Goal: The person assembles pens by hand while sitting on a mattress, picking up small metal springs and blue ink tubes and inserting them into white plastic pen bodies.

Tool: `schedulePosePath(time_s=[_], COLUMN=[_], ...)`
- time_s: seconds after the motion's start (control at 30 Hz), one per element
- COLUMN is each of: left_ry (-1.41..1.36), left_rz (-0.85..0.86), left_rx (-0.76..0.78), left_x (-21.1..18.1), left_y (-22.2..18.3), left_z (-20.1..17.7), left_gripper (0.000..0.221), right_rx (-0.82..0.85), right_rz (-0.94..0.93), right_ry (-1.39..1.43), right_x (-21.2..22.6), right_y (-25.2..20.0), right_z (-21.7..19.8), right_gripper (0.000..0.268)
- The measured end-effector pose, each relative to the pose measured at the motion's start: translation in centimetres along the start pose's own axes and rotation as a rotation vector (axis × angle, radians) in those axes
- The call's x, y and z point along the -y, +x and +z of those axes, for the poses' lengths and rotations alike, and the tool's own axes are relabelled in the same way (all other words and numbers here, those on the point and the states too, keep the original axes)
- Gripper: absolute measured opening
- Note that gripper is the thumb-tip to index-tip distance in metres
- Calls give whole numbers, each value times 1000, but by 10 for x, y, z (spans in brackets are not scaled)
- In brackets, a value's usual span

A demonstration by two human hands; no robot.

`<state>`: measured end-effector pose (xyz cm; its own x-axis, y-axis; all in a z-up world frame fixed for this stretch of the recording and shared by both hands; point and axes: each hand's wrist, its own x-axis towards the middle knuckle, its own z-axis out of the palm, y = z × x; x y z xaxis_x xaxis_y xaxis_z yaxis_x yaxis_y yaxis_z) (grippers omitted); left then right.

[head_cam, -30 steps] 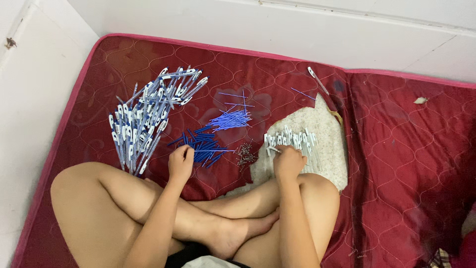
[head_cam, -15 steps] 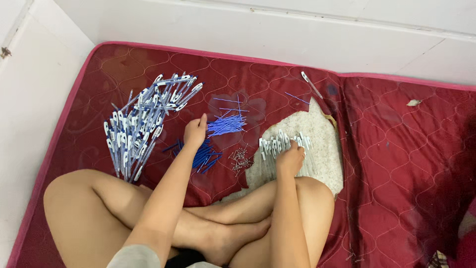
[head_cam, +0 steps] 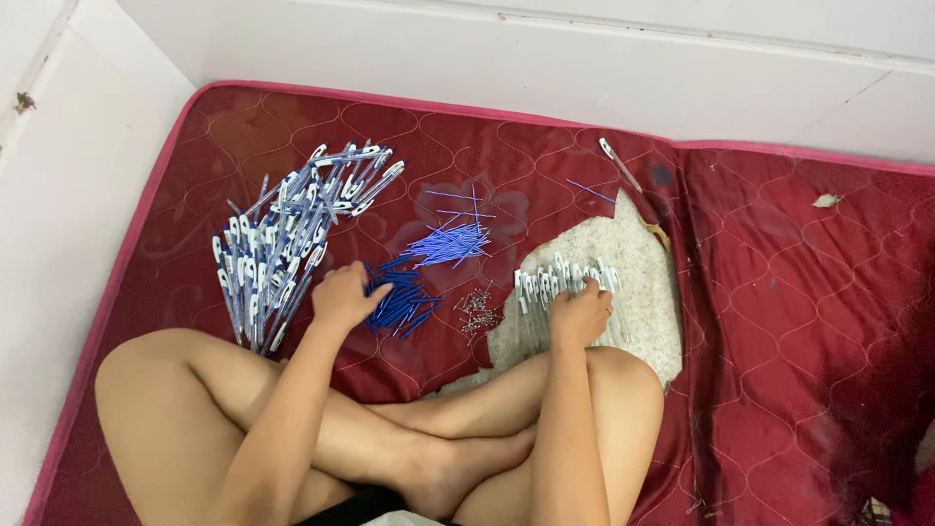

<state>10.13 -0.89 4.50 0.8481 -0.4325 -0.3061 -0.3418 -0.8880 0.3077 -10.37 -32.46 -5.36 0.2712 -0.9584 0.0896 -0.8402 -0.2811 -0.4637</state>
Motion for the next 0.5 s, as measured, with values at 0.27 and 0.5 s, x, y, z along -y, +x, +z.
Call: schedulePosePath(time_s=[0.27,0.5], left_ry=[289,400], left_rz=[-86,-46], left_rx=[-443,-652], left_x=[78,90], left_y=[37,50], left_z=[16,19], left_gripper=[49,26], right_rx=[-91,-196], right_rz=[-4,-160], right_ry=[58,235], right_x=[3,16], right_y=[-4,-16], right_z=[-11,-42], right_gripper=[40,38])
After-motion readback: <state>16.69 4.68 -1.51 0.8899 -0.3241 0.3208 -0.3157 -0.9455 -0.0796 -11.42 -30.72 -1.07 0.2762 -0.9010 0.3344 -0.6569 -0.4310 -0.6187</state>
